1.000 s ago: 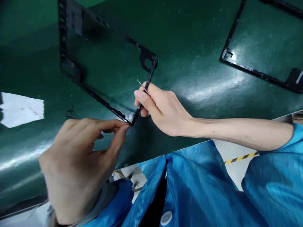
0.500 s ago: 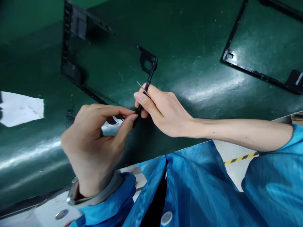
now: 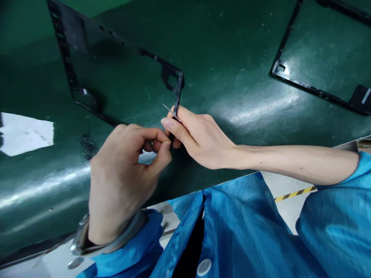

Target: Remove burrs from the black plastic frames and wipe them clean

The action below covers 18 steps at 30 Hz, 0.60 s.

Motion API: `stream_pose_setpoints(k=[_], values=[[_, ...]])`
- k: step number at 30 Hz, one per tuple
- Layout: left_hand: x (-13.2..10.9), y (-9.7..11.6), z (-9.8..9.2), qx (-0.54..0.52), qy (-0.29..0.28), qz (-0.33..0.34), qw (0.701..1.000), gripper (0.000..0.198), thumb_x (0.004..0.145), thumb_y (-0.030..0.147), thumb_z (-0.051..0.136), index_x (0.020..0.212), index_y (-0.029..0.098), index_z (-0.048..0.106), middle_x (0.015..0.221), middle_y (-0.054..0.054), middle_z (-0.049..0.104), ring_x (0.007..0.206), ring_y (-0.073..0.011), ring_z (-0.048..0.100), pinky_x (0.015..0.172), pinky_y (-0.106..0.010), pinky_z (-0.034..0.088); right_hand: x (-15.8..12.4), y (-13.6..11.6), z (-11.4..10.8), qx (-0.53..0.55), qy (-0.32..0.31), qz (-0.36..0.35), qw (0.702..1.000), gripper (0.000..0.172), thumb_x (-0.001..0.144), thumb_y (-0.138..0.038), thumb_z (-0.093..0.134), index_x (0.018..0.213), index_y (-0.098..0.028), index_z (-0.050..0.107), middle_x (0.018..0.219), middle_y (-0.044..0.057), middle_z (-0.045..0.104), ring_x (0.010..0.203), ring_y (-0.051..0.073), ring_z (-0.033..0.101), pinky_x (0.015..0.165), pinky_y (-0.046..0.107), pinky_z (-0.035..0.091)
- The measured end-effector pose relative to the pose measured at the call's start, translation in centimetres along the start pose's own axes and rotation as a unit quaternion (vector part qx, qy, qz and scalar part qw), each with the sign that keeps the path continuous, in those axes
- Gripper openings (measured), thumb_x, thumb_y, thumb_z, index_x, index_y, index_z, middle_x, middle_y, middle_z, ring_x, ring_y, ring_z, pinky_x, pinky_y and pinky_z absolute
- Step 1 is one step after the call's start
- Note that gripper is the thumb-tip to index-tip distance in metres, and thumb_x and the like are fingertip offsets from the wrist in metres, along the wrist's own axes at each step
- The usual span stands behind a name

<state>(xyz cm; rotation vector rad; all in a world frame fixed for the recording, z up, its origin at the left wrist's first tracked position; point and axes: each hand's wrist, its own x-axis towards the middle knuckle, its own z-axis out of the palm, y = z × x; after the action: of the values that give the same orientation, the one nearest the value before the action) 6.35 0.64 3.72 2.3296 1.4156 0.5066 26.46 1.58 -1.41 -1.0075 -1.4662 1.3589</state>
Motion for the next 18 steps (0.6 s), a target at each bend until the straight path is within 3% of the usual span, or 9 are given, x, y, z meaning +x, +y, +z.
stream_pose_setpoints(k=[10,18], values=[[-0.5,0.1,0.6,-0.016,0.008,-0.061,0.998,0.016,0.108,0.024,0.060,0.097,0.036,0.063,0.086,0.000,0.063,0.084,-0.0224,0.065,0.078,-0.046,0.056,0.0,-0.1,0.2,0.053,-0.001,0.027,0.998,0.045,0.122,-0.058,0.054,0.105,-0.017,0.062,0.080,-0.005,0.070,0.079,0.007,0.068,0.088,0.023,0.052],[-1.4,-0.6,0.2,-0.030,0.028,-0.039,0.998,0.017,0.099,0.015,0.068,0.096,0.031,0.064,0.087,0.003,0.065,0.083,-0.0197,0.064,0.078,-0.038,0.053,0.1,0.1,0.3,0.088,0.010,0.034,0.996,0.049,0.120,-0.062,0.056,0.104,-0.016,0.065,0.080,-0.004,0.071,0.080,0.006,0.069,0.087,0.022,0.052]])
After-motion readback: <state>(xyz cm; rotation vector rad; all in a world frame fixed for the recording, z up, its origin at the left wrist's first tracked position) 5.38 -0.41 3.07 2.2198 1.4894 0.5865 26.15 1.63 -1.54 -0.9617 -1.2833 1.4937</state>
